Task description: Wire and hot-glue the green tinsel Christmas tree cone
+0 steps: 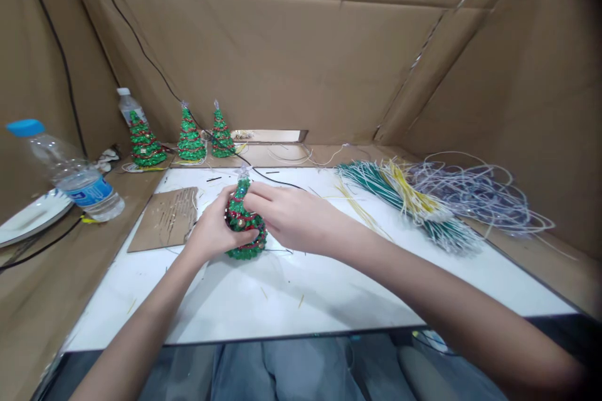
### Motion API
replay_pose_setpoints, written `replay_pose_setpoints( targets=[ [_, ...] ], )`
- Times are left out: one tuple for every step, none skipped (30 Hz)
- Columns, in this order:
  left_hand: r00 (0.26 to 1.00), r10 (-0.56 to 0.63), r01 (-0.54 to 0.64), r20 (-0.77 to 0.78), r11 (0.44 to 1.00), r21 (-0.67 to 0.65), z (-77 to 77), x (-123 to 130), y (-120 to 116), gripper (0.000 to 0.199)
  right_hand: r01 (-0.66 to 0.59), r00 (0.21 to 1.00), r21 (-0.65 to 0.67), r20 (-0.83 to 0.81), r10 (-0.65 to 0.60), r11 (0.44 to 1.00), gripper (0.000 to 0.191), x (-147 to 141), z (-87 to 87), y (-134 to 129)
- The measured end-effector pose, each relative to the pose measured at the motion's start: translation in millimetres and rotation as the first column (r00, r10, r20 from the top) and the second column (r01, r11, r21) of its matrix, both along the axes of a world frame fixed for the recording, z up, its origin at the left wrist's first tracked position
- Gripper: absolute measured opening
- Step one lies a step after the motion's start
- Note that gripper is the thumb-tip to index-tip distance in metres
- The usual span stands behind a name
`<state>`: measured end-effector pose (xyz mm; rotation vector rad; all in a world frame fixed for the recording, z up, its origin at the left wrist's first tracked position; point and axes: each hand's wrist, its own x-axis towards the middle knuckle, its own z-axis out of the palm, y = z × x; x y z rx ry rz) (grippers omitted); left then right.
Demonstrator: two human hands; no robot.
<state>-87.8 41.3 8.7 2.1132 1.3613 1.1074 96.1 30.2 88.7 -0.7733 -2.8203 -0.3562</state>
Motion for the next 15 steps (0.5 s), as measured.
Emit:
replay_pose_setpoints(
  targets=[
    [1.000,0.006,-0.006,-0.003,1.000,-0.009,-0.1,0,0,0.074,0.029,1.000,-0.016,0.003,-0.029,0.999,0.028,3,3.3,-2],
    [1.000,0.012,-0.012,-0.005,1.000,-0.022,0.0,0,0,0.074,0.068,0.998,-0.022,0.010,-0.068,0.997,0.031,7,6.6,-3],
    [1.000,0.016,-0.016,-0.003,0.999,-0.035,0.1,0,0,0.074,0.115,0.993,-0.019,0.024,-0.114,0.993,0.032,10,9.9,-5],
    [1.000,0.020,-0.020,-0.001,0.999,-0.048,0.2,0,-1,0.075,0.164,0.986,-0.013,0.042,-0.164,0.986,0.032,13,12.9,-7],
    [1.000,0.025,-0.025,0.003,0.998,-0.057,0.3,0,-1,0.075,0.217,0.974,-0.009,0.064,-0.216,0.976,0.032,16,15.8,-8],
    [1.000,0.028,-0.028,0.005,0.998,-0.062,0.3,0,-1,0.075,0.267,0.960,-0.008,0.086,-0.266,0.964,0.031,19,18.4,-9],
    [1.000,0.030,-0.030,0.007,0.998,-0.062,0.2,0,-1,0.074,0.313,0.944,-0.010,0.109,-0.310,0.950,0.029,21,20.8,-10],
    [0.999,0.032,-0.031,0.007,0.998,-0.061,0.1,0,-1,0.073,0.349,0.930,-0.018,0.130,-0.344,0.937,0.028,23,22.9,-10],
    [0.999,0.034,-0.033,0.006,0.998,-0.057,-0.1,0,-1,0.073,0.374,0.919,-0.031,0.146,-0.366,0.927,0.027,25,24.8,-11],
    [0.999,0.035,-0.035,0.004,0.998,-0.054,-0.3,0,-1,0.073,0.386,0.915,-0.048,0.149,-0.376,0.921,0.027,26,26.4,-11],
    [0.999,0.035,-0.034,0.003,0.998,-0.051,-0.4,0,-1,0.073,0.386,0.917,-0.071,0.138,-0.374,0.920,0.027,27,27.8,-10],
    [0.999,0.033,-0.033,0.002,0.998,-0.048,-0.6,0,0,0.073,0.376,0.925,-0.104,0.110,-0.365,0.921,0.026,28,29.0,-10],
    [1.000,0.031,-0.031,0.004,0.998,-0.048,-0.7,0,0,0.073,0.359,0.933,-0.145,0.071,-0.353,0.922,0.025,28,30.0,-10],
    [1.000,0.027,-0.027,0.006,0.998,-0.048,-0.9,0,0,0.072,0.341,0.939,-0.188,0.025,-0.343,0.921,0.023,28,30.6,-9],
    [1.000,0.025,-0.024,0.008,0.999,-0.049,-1.1,0,1,0.072,0.320,0.943,-0.227,-0.020,-0.333,0.920,0.020,27,30.9,-8]
  ],
)
